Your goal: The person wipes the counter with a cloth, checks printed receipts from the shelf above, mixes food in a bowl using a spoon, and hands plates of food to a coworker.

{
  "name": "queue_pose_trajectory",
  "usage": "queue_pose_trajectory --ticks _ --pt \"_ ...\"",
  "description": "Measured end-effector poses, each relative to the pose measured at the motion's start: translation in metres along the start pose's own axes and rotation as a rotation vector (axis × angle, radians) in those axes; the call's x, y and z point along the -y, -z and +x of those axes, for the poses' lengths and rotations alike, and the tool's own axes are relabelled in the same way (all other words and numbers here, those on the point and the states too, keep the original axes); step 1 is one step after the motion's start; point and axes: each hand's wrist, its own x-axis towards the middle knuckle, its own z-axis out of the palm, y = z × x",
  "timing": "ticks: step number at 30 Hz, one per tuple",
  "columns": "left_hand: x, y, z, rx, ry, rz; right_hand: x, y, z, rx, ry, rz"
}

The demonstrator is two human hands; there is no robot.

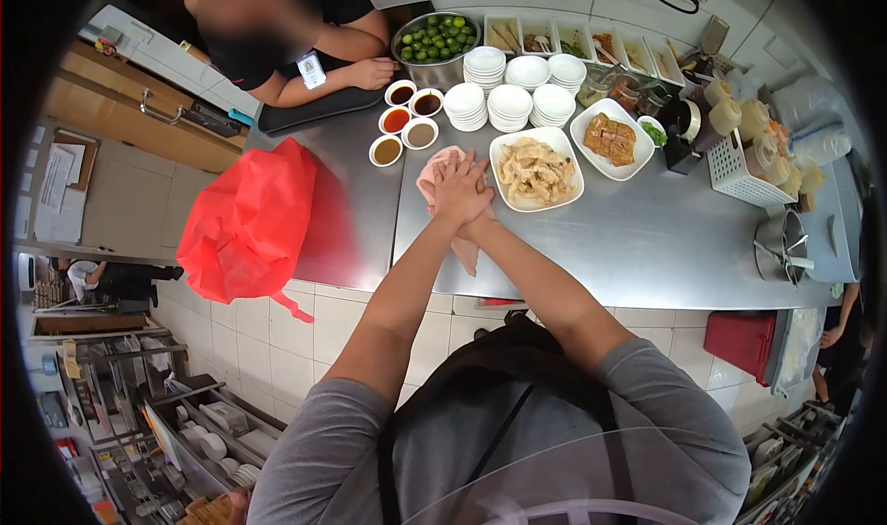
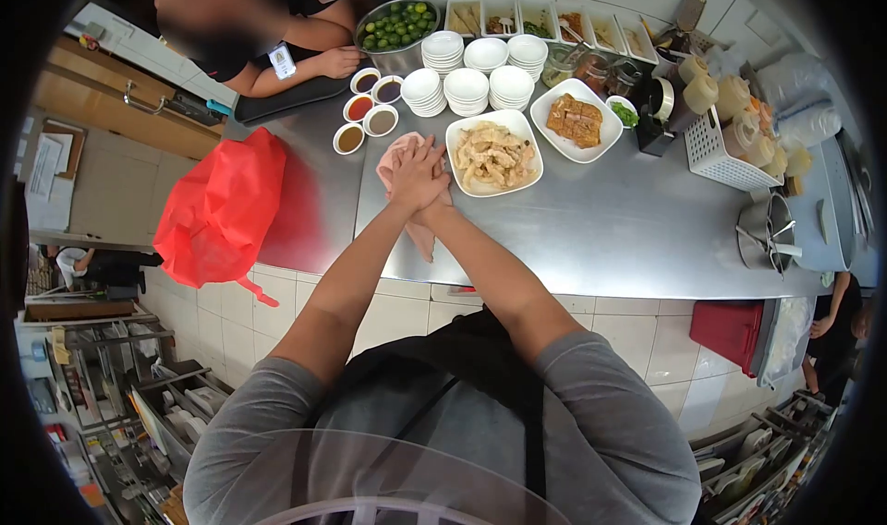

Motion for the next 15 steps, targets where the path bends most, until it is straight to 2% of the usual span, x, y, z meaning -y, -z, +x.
queue_pose_trajectory --ticks 9,11,12,14,15 --pt "-0.012 -0.025 -0.052 -0.221 -0.048 0.061 0.009 0.001 -0.050 0.047 -0.083 -0.016" --pt "-0.034 -0.027 -0.079 -0.189 -0.079 0.037 0.008 -0.016 -0.077 -0.027 -0.038 -0.120" --pt "-0.045 -0.028 -0.092 -0.173 -0.099 0.025 0.001 -0.036 -0.090 -0.111 -0.044 -0.039" --pt "-0.061 -0.031 -0.122 -0.185 -0.277 -0.060 -0.011 -0.076 -0.115 -0.280 -0.034 0.125" --pt "-0.068 -0.032 -0.135 -0.188 -0.365 -0.106 -0.015 -0.059 -0.144 -0.226 -0.002 0.061"
